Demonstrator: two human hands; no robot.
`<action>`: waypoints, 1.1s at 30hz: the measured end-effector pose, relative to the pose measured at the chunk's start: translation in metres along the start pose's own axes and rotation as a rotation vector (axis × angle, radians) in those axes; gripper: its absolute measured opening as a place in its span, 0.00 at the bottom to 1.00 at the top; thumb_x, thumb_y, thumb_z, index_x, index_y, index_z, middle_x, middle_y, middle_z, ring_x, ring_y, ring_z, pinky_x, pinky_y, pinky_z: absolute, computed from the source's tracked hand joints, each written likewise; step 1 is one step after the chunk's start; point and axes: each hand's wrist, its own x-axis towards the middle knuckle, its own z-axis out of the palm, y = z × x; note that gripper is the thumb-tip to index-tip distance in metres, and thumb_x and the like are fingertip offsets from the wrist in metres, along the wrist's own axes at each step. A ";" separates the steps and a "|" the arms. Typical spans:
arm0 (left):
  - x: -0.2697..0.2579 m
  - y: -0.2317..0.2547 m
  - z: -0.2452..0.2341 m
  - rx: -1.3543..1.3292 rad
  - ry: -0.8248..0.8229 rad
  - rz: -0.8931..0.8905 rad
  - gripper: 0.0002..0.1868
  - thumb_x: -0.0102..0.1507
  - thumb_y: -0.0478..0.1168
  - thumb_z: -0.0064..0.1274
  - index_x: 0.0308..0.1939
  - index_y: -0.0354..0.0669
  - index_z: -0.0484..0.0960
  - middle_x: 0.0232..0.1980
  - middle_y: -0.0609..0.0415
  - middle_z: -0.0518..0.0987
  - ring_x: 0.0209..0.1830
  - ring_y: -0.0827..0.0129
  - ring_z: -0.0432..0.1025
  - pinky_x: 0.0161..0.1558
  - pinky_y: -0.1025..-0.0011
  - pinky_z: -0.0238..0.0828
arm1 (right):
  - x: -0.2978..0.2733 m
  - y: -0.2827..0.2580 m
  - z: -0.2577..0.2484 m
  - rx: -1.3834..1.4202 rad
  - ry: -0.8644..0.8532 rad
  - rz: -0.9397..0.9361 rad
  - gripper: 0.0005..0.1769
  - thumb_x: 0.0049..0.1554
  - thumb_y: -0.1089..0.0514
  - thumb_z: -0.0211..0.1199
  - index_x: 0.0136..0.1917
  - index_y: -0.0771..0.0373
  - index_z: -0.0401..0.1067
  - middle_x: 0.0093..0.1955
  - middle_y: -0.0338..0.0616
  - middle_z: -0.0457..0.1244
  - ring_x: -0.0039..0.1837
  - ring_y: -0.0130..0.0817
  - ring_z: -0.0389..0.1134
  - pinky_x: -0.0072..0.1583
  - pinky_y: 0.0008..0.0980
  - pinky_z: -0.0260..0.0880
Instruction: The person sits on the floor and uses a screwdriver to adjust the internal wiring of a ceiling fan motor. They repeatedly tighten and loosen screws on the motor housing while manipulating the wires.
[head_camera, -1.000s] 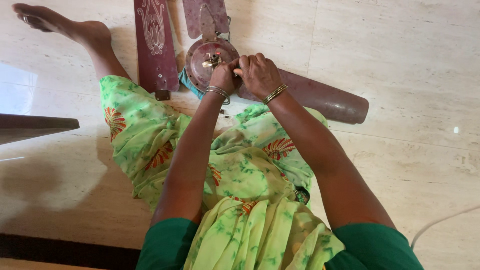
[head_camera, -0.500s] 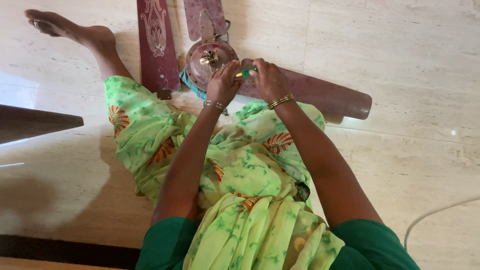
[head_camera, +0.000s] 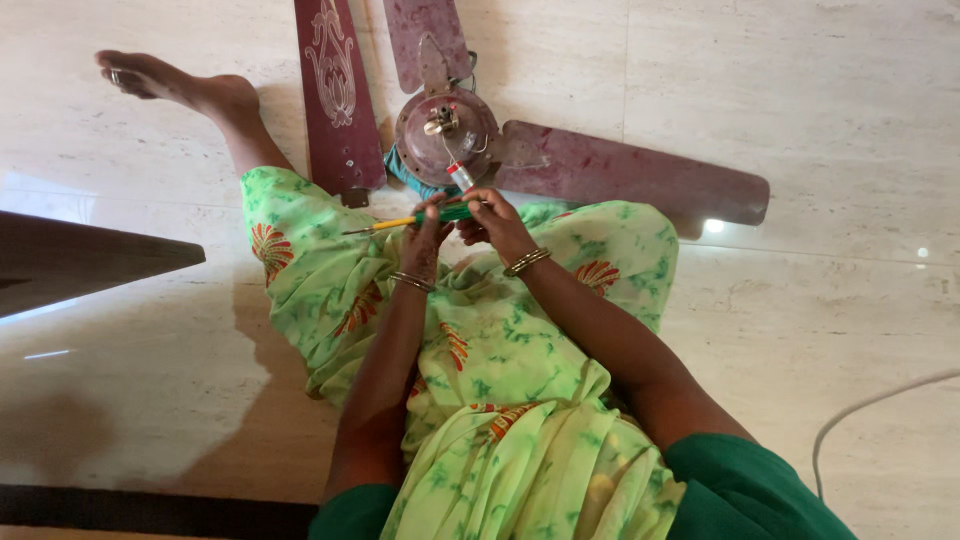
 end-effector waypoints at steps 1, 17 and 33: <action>-0.003 0.006 -0.001 -0.153 0.062 -0.046 0.27 0.67 0.53 0.56 0.61 0.38 0.73 0.53 0.47 0.85 0.49 0.61 0.79 0.53 0.61 0.79 | 0.001 0.009 0.005 -0.040 -0.045 0.019 0.21 0.64 0.43 0.57 0.62 0.59 0.68 0.46 0.44 0.69 0.43 0.29 0.73 0.46 0.33 0.77; -0.025 0.010 -0.089 -0.253 0.289 -0.233 0.10 0.67 0.43 0.60 0.44 0.40 0.79 0.24 0.55 0.75 0.18 0.66 0.69 0.24 0.67 0.70 | 0.028 0.090 -0.070 -1.287 0.235 -0.204 0.09 0.54 0.60 0.67 0.50 0.55 0.78 0.48 0.49 0.71 0.51 0.51 0.72 0.54 0.45 0.73; -0.078 0.078 -0.059 -0.261 0.237 -0.156 0.08 0.66 0.37 0.60 0.45 0.38 0.79 0.27 0.55 0.75 0.25 0.68 0.71 0.29 0.69 0.73 | 0.065 0.107 -0.040 -1.775 -0.026 0.254 0.14 0.57 0.59 0.56 0.54 0.58 0.78 0.56 0.58 0.69 0.58 0.56 0.71 0.59 0.51 0.72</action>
